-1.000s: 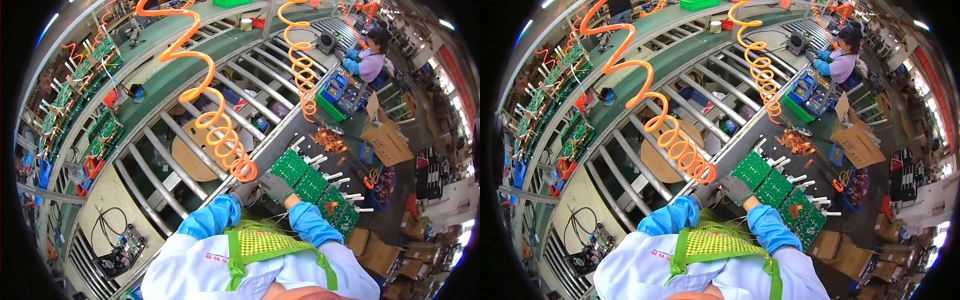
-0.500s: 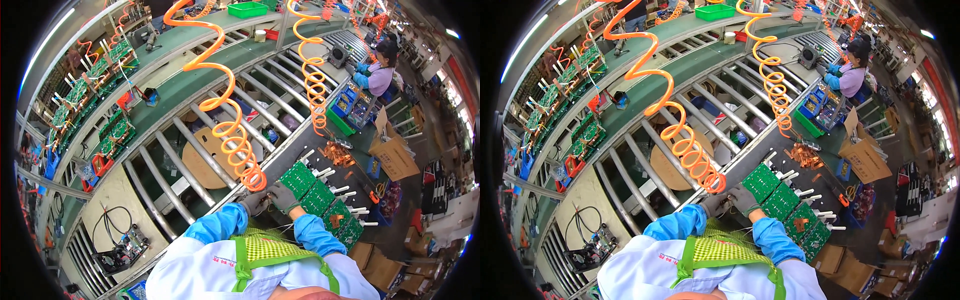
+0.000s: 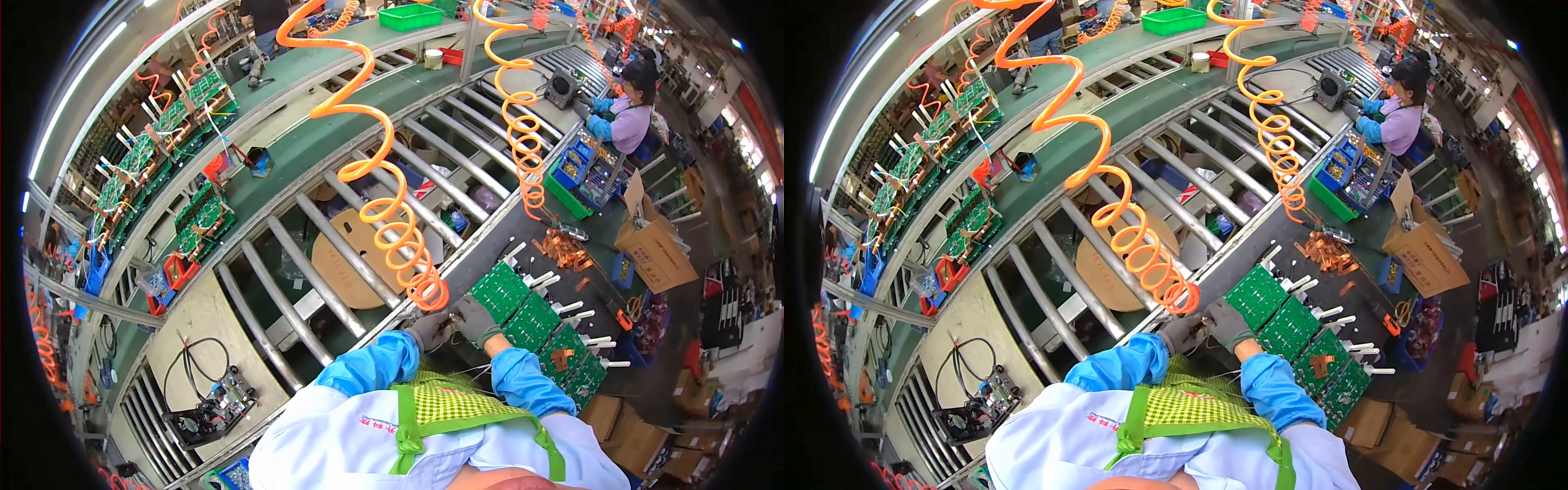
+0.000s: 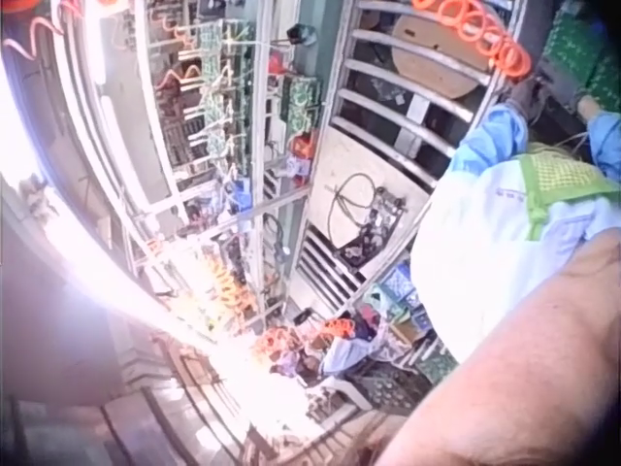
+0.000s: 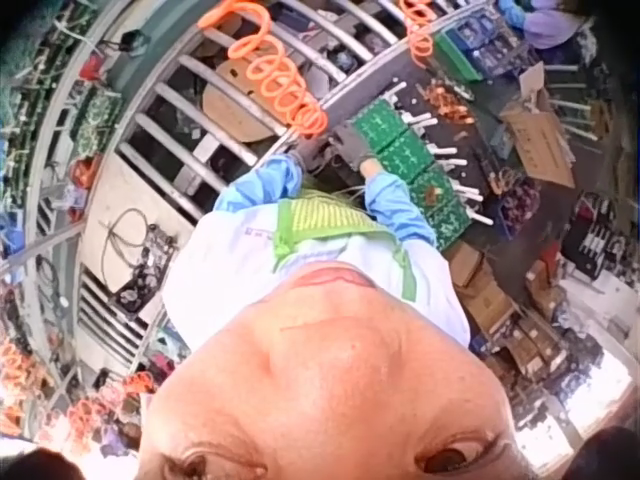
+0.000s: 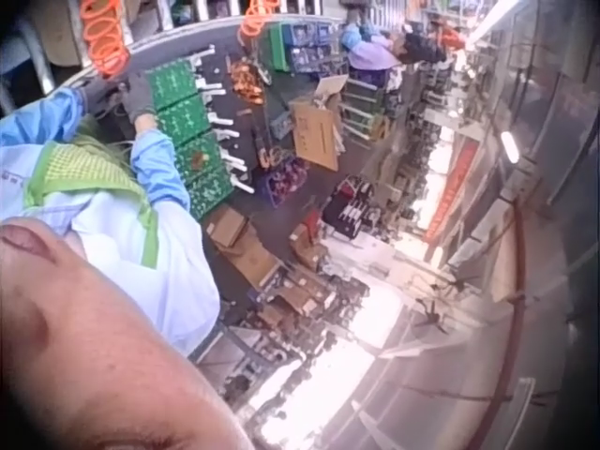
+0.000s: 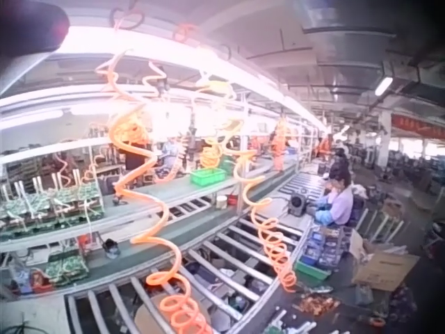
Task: The person assembles electronic components onto green circuit boards by securing them with screws using a power screwdriver.
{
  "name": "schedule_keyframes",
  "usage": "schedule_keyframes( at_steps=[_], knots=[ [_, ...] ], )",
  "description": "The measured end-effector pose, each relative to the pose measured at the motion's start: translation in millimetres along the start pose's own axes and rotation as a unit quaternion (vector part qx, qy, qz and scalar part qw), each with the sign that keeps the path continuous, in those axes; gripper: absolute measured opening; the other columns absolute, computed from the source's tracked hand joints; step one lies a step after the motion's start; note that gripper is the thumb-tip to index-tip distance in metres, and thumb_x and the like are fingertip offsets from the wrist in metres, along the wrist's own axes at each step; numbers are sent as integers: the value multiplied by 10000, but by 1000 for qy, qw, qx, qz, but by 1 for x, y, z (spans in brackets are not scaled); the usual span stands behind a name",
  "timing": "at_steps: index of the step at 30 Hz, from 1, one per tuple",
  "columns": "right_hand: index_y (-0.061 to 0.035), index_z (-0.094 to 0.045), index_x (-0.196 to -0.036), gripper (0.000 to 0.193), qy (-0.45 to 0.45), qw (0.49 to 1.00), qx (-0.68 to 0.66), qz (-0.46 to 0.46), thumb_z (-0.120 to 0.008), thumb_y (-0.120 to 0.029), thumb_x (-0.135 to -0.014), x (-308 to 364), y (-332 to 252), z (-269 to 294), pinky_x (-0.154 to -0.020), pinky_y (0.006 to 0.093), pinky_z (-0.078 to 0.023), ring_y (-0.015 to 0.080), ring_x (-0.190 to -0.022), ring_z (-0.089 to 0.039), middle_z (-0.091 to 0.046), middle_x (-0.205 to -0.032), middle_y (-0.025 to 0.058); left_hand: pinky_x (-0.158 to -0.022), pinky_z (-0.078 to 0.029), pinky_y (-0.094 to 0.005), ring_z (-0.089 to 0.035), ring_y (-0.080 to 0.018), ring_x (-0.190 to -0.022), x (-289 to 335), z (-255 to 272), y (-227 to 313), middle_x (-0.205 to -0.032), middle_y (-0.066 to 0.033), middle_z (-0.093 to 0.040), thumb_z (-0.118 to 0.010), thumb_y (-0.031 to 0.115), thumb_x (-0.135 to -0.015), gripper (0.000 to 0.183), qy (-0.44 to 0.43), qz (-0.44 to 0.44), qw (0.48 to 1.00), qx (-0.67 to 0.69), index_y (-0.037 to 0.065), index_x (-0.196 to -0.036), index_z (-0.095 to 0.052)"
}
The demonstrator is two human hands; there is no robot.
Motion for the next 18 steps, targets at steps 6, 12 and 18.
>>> schedule_keyframes(
  at_steps=[6, 12, 18],
  knots=[
    [-84, -584, -896, 172, 2, 1000, 21, -4, -613, -166, -748, -2, -4, -1, -772, 393, -458, 326, -882, -548, -536, -930, 133, -510, -446, -168, -543, -107, -670, -15, 18, 0, -802, -32, -571, -436, 259, -951, 213, -7, -4, 1000, -10, 72, -945, -537],
    [-123, -640, -932, 184, 18, 998, -29, -50, -615, -191, -763, 4, -6, 2, -768, 383, -466, 295, -892, -567, -576, -937, 97, -520, -447, -172, -540, -111, -683, -11, 10, -1, -806, -46, -570, -446, 247, -941, 215, 31, -8, 999, -7, 50, -950, -533],
    [-118, -644, -925, 162, 0, 999, -37, 0, -591, -200, -796, 2, -4, 6, -774, 370, -465, 297, -902, -566, -585, -949, 86, -530, -444, -173, -537, -101, -684, -25, 24, -6, -809, -48, -570, -456, 249, -938, 208, 13, 3, 1000, 23, 56, -960, -528]
  ],
)
Point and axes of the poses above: each hand's wrist, its own x-axis away from the middle knuckle, its own z-axis out of the back of the hand, y = z × x, the point moved 2 cm from there along -x, towards the middle knuckle
